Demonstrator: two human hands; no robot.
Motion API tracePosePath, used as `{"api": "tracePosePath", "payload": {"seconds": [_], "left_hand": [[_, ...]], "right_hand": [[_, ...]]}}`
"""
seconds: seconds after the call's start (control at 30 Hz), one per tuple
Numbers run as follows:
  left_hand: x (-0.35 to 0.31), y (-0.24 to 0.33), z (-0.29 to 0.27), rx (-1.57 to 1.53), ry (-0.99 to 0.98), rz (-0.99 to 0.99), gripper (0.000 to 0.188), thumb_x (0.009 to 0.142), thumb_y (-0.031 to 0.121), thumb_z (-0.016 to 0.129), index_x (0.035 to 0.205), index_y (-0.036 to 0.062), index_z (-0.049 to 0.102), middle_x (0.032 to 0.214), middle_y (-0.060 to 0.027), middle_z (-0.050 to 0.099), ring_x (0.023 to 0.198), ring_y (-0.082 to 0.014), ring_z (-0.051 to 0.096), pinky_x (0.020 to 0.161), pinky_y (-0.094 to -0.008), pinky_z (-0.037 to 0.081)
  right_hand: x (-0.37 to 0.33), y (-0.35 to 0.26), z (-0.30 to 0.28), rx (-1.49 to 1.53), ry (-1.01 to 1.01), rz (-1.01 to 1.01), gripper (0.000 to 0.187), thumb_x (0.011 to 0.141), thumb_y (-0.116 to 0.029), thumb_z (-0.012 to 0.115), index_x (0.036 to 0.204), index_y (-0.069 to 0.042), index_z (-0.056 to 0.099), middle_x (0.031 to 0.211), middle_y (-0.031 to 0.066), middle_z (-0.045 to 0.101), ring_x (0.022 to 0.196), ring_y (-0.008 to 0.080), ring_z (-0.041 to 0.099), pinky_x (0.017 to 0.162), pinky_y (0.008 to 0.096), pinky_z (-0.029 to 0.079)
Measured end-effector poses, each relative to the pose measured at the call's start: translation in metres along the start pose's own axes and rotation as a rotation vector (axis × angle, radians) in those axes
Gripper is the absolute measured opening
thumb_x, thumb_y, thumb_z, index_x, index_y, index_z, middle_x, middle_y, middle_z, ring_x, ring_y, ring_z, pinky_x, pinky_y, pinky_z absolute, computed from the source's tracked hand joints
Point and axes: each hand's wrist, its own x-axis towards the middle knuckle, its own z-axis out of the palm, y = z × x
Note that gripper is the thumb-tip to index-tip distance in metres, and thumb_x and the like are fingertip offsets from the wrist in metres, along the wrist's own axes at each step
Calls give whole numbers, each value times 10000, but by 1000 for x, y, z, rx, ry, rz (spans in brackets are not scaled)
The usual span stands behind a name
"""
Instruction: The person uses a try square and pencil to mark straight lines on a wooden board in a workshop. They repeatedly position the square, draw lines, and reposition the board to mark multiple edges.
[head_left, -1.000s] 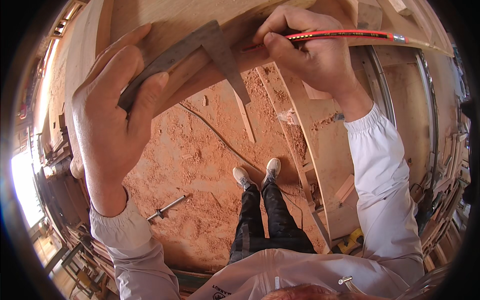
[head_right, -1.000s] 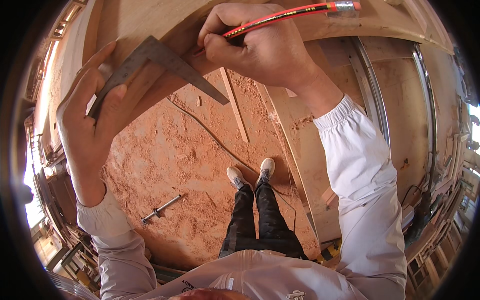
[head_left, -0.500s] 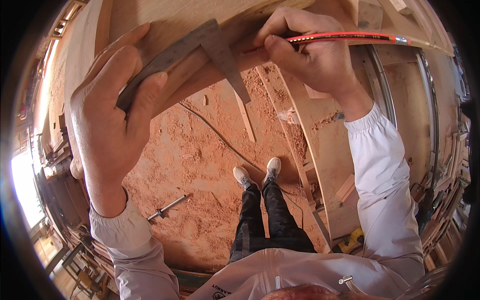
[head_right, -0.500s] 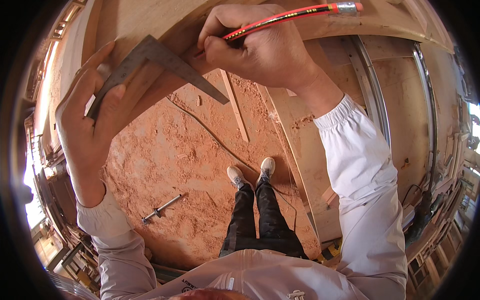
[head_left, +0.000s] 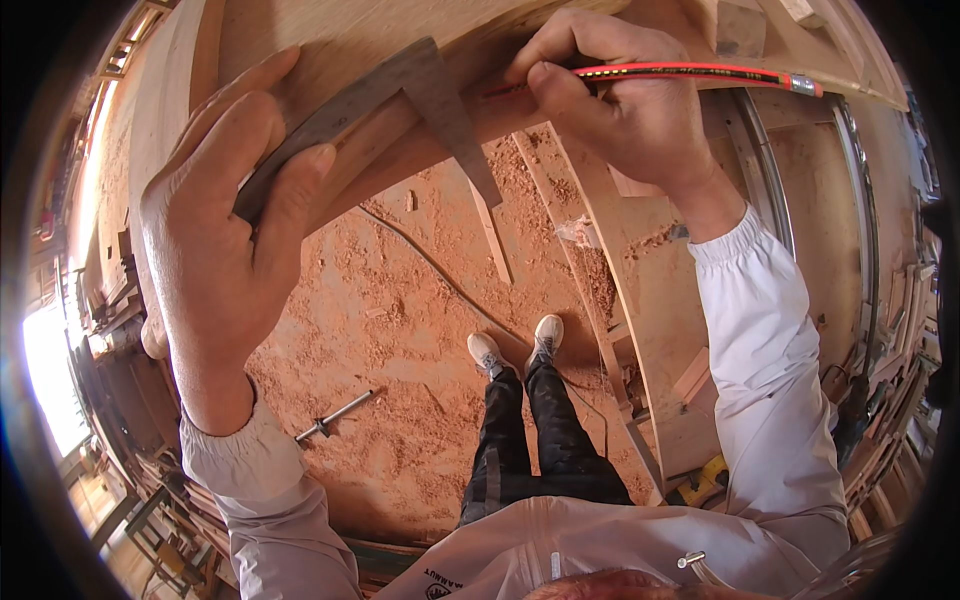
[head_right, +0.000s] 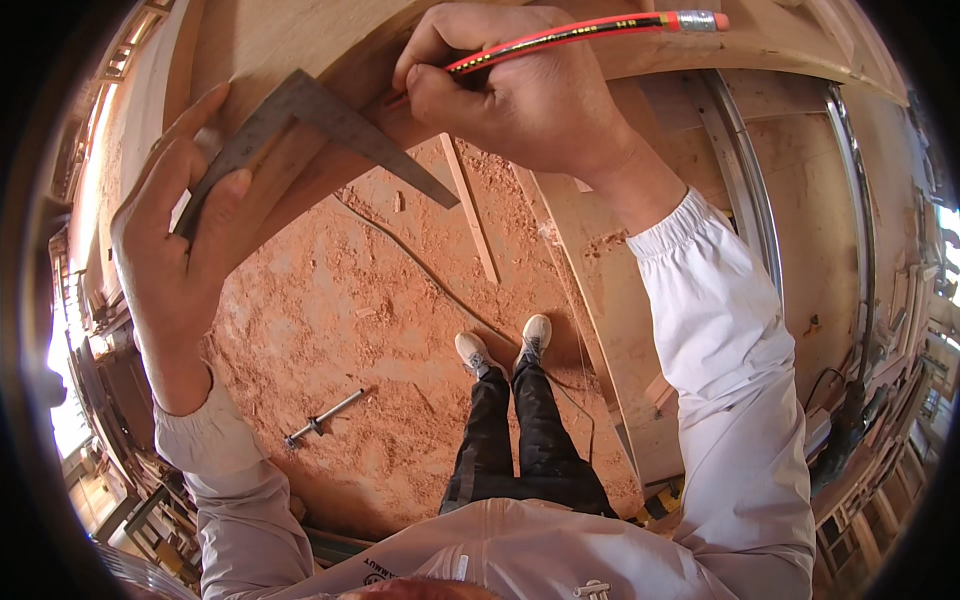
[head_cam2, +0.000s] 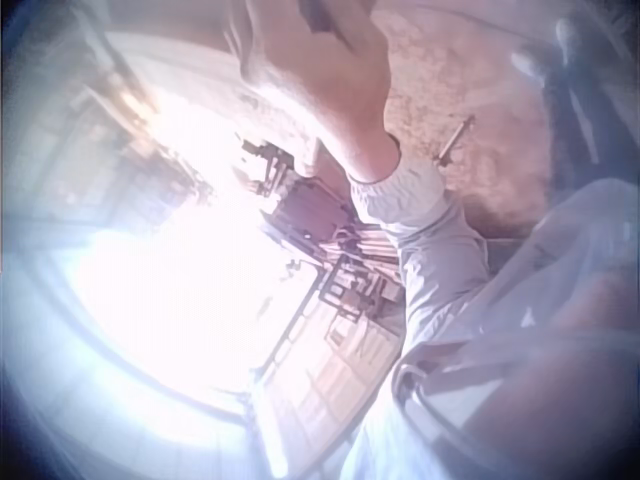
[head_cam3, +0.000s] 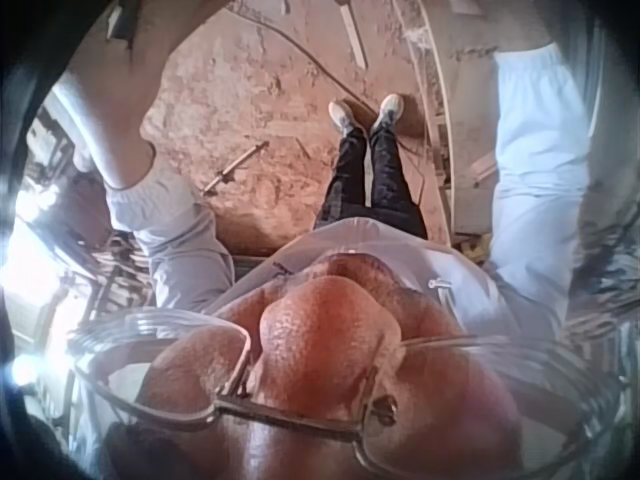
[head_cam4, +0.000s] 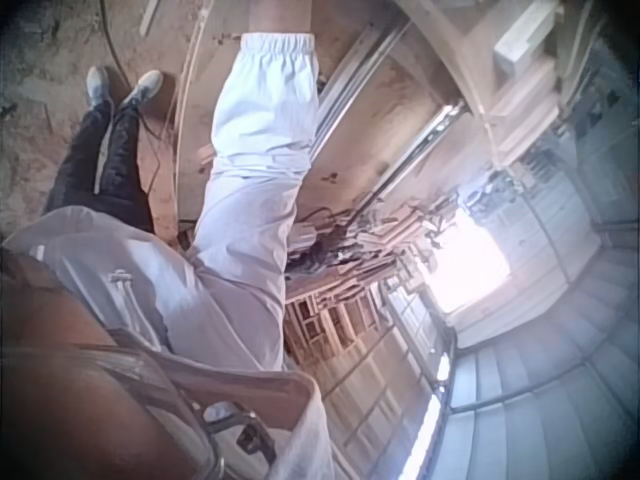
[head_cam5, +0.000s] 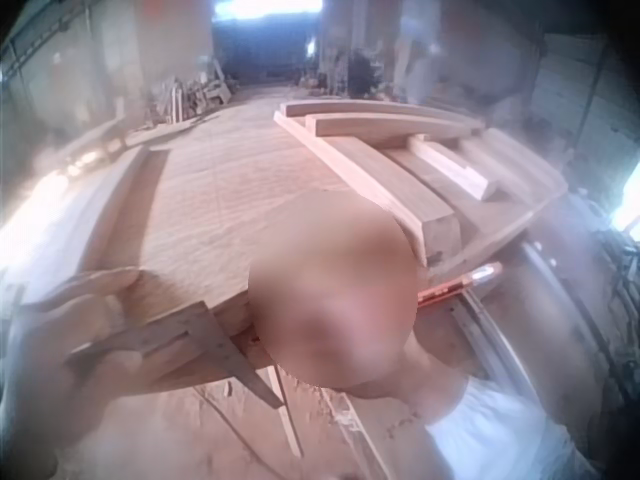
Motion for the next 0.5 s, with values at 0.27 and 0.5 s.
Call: {"api": "tracePosePath", "payload": {"seconds": [0.27,0.5], "left_hand": [[1,-2,-1,15,-11,26,321,1000,196,786,874,-31,597,936,-132,657,1017,-174,670,862,-346,493],[2,-1,-3,63,-21,39,303,1001,203,776,883,-23,614,1177,-170,744,830,-126,597,759,-307,479]], "right_hand": [[-2,2,2,-2,17,1,120,977,-118,710,945,-7,741,776,3,656,668,61,578,595,251,449],[-4,7,3,-20,48,-23,124,975,-122,714,942,-5,740,783,9,659,676,69,592,600,256,457]]}}
